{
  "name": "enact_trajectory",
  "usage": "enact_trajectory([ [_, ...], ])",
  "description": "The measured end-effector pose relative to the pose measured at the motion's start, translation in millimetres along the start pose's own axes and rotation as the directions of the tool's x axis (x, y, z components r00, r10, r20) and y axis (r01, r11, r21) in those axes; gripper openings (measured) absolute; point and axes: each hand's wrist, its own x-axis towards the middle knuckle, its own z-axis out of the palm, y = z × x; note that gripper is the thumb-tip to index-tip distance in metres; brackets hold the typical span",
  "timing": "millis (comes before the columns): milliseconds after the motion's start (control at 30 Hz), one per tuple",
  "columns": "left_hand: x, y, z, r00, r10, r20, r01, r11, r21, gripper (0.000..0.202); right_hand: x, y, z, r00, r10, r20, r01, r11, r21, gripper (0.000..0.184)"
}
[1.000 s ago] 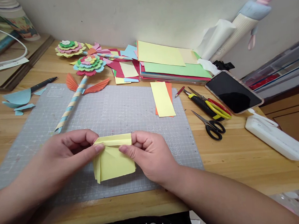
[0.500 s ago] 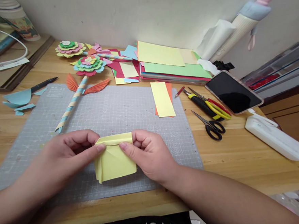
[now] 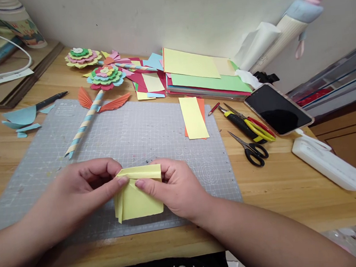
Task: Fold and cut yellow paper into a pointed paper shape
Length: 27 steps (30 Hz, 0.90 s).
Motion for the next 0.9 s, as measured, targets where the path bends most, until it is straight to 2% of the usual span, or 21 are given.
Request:
enact_trajectory([
  [167,-1.8,-0.9,0.5,1.0,0.014,0.023,-0.015,0.999,0.03,0.022,-2.6,0.3,0.9,1.0,-0.007,0.004,0.007,1.0,-0.008,0.023],
  [433,-0.2,2.0,-0.8,0.999,-0.042,0.006,0.042,0.994,-0.103,0.023,-2.3,-0.3,0.3,1.0,-0.025,0.012,0.024,0.994,0.103,0.014],
  [600,1.5,-0.4,-3.4,0.997,-0.074,0.016,0.075,0.989,-0.129,0.019,-1.0,0.6,-0.9,0.996,-0.06,0.064,0.051,0.989,0.137,0.014],
  [700,0.8,-0.5,-4.4,0.996,-0.081,0.027,0.084,0.988,-0.131,0.018,-0.4,1.1,-1.0,0.997,-0.053,0.064,0.045,0.992,0.117,0.016],
  [900,1.3,1.8,-2.4,0.996,-0.074,0.041,0.076,0.994,-0.076,0.021,-0.1,-1.3,-0.4,1.0,0.001,-0.017,-0.001,1.0,0.009,0.018],
])
